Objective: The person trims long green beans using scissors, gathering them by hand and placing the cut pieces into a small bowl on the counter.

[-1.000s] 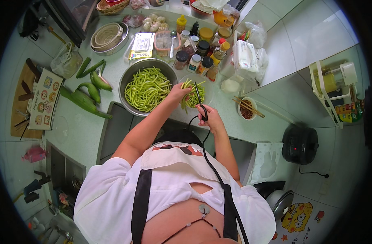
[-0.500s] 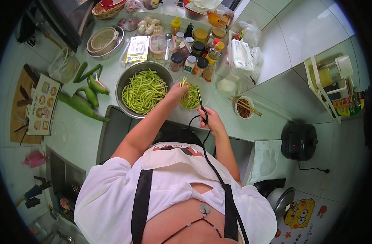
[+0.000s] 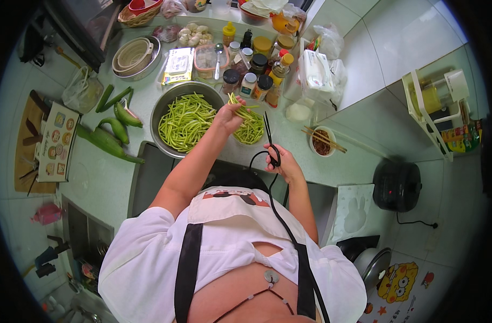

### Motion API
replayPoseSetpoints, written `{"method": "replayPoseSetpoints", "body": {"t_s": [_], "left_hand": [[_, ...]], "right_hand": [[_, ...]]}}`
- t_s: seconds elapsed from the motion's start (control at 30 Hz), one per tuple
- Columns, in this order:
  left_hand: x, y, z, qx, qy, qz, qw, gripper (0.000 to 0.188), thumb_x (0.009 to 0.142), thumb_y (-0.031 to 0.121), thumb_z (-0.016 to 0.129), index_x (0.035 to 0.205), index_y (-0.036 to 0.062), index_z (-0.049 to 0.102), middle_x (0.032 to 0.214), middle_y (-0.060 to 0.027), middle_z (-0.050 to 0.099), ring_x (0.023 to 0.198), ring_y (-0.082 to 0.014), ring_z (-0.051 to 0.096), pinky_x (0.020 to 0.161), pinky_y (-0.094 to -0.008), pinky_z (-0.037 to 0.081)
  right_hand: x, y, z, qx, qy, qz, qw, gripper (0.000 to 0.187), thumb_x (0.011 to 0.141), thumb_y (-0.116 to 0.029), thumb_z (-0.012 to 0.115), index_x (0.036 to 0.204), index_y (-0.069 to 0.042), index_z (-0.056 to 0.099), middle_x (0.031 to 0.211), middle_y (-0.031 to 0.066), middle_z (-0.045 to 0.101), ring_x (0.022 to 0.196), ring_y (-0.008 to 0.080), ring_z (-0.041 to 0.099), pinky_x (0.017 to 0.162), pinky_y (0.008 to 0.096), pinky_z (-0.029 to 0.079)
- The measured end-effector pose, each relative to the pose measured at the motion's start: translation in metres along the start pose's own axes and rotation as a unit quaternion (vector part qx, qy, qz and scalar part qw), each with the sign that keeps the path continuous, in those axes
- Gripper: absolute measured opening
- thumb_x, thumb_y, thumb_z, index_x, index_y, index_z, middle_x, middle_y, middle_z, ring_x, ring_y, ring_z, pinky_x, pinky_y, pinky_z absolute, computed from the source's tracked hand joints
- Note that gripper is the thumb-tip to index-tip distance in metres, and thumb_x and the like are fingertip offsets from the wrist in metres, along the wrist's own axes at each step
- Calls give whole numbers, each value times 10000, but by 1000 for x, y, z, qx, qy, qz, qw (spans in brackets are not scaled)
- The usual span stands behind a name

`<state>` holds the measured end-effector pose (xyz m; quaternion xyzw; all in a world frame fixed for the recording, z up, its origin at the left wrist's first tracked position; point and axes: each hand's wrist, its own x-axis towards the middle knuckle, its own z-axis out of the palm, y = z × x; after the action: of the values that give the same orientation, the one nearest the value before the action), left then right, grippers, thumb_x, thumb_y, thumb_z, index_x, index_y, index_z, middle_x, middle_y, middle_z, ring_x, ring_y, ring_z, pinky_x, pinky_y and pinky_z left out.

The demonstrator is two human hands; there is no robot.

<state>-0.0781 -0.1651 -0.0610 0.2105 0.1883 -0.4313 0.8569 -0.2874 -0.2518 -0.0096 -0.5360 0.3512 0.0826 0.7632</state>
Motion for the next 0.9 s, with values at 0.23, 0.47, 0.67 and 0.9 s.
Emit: {"method": "replayPoseSetpoints", "body": {"t_s": [0.23, 0.47, 0.67, 0.9], "left_hand": [[14, -4, -2, -55, 3, 23, 998, 232, 814, -59, 429, 1025, 24, 482, 959, -77, 510, 877, -195, 528, 864, -372, 403], [5, -6, 0, -51, 24, -35, 998, 216, 823, -49, 435, 1025, 16, 473, 949, -91, 531, 915, -209, 541, 885, -370, 412], [-5, -1, -1, 95, 21, -36, 995, 254, 803, -69, 457, 1032, 40, 438, 947, -94, 522, 951, -228, 539, 846, -423, 444], [-5, -8, -4, 206, 10, 9, 978, 287, 789, -87, 449, 1043, 40, 409, 963, -117, 504, 919, -261, 548, 759, -437, 483]], "right_hand": [[-1, 4, -5, 14, -42, 17, 999, 267, 861, -278, 494, 1056, -96, 495, 691, -11, 518, 542, 72, 504, 556, 228, 470], [16, 4, -6, 5, -66, -31, 997, 279, 876, -230, 468, 1098, -63, 455, 729, 9, 503, 601, 98, 507, 635, 280, 475], [20, -3, 2, -52, -47, -69, 995, 269, 858, -227, 500, 1073, -67, 491, 704, -5, 509, 571, 69, 501, 573, 217, 449], [24, -11, 15, -71, -13, -41, 997, 289, 819, -264, 561, 1041, -81, 527, 656, -12, 513, 500, 54, 479, 481, 193, 410]]}}
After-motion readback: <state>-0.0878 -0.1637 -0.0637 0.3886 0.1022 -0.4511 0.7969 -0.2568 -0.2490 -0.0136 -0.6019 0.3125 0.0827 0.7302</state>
